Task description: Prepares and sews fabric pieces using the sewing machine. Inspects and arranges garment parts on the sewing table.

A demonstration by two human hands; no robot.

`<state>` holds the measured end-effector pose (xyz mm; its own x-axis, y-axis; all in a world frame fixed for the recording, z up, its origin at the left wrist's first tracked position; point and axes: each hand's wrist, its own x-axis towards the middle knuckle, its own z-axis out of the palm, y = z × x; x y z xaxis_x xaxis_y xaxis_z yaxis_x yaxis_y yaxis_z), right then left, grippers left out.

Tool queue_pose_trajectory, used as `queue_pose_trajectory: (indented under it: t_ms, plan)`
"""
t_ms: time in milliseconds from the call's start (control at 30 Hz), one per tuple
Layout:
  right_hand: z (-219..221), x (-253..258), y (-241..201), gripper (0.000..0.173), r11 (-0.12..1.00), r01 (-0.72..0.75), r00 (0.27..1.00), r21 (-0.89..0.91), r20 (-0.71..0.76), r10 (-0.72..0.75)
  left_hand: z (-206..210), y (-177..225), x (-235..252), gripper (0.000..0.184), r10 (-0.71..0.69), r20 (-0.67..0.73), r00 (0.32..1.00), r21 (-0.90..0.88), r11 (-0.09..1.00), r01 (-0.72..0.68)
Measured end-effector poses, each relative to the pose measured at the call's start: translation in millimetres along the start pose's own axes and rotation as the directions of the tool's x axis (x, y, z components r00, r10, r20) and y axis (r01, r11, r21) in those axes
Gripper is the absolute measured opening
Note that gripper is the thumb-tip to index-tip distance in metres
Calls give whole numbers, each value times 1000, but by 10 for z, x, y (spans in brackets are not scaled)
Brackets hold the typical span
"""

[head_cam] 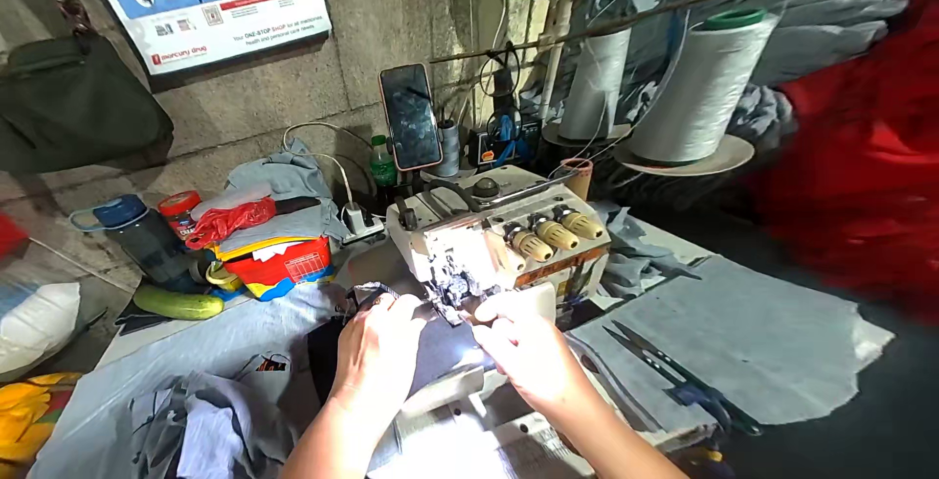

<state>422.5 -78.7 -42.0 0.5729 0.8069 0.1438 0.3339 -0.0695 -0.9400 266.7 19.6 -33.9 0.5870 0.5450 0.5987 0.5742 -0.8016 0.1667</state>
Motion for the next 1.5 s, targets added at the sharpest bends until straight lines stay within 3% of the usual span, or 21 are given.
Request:
queue_pose_trajectory:
  t_ms: [100, 200, 267, 367, 433, 500, 600, 667, 733, 833, 900, 933, 967, 1067, 1133, 1200, 1267, 1333, 1400, 1500]
  plan:
    - [0, -1, 23, 11, 999, 32, 999, -30, -16, -32, -13, 40, -87, 21, 67, -32, 997, -48, 997, -68]
    - [1, 0, 28, 16, 995, 60, 998, -81, -24, -62, -98, 99, -156, 34, 37, 235, 971, -55, 998, -25]
    - [15, 20, 2, 15, 990, 62, 997, -128, -33, -67, -172, 74, -117, 42, -41, 444, 895, -81, 993, 86]
    - [60, 62, 7, 13, 968, 114, 989, -221, -71, -133, -264, -1, 31, 45, -137, 611, 780, -58, 975, 216]
    - [81, 35, 8, 13, 945, 140, 981, -296, -89, -173, -294, -30, 134, 46, -203, 646, 736, -2, 964, 267]
    - [79, -54, 38, 18, 912, 194, 960, -361, -121, -252, -275, -92, 193, 46, -239, 628, 741, 34, 959, 281]
    - [75, -235, 222, 31, 798, 398, 854, -453, -135, -502, -247, -234, 223, 45, -254, 589, 767, 46, 958, 282]
    - [130, -419, 337, 29, 721, 551, 782, -419, -41, -622, -245, -325, 201, 45, -255, 574, 778, 28, 956, 293]
    - [218, -670, 326, 25, 626, 699, 708, -347, 210, -674, -241, -392, 155, 44, -246, 551, 798, -12, 953, 303]
    - [428, -973, 221, 17, 561, 814, 527, -152, 600, -602, -265, -442, 6, 44, -267, 476, 838, -48, 944, 328]
    - [601, -1050, 333, 20, 487, 868, 401, -98, 716, -571, -371, -443, -149, 47, -291, 375, 880, -50, 942, 333]
    - [650, -1076, 379, 18, 455, 884, 378, -107, 736, -561, -450, -446, -245, 48, -288, 312, 905, -63, 945, 322]
    - [681, -1090, 418, 13, 432, 894, 374, -117, 727, -576, -527, -465, -357, 46, -274, 237, 932, -88, 950, 301]
    - [691, -1045, 374, 14, 503, 861, 414, -70, 671, -615, -746, -529, -777, 35, -194, 7, 981, -192, 963, 191]
    - [699, -962, 270, 13, 478, 874, 431, -84, 589, -684, -887, -456, -1072, 29, -210, 60, 976, -280, 935, 219]
    - [696, -884, 79, 14, 431, 892, 438, -132, 484, -758, -1014, -262, -1266, 42, -196, 203, 959, -328, 910, 255]
    - [695, -844, -78, 16, 376, 914, 405, -154, 418, -813, -1007, -75, -1344, 48, -153, 242, 958, -258, 942, 216]
    - [682, -853, -172, 16, 350, 922, 386, -164, 382, -840, -867, 7, -1396, 25, -135, 136, 981, -200, 966, 161]
    - [653, -857, -175, 15, 409, 894, 447, -183, 304, -841, -758, 7, -1435, 14, -192, 3, 981, -262, 947, 186]
    - [524, -814, -34, 17, 619, 780, 622, -92, 230, -749, -770, -30, -1477, 15, -346, -73, 935, -531, 808, 257]
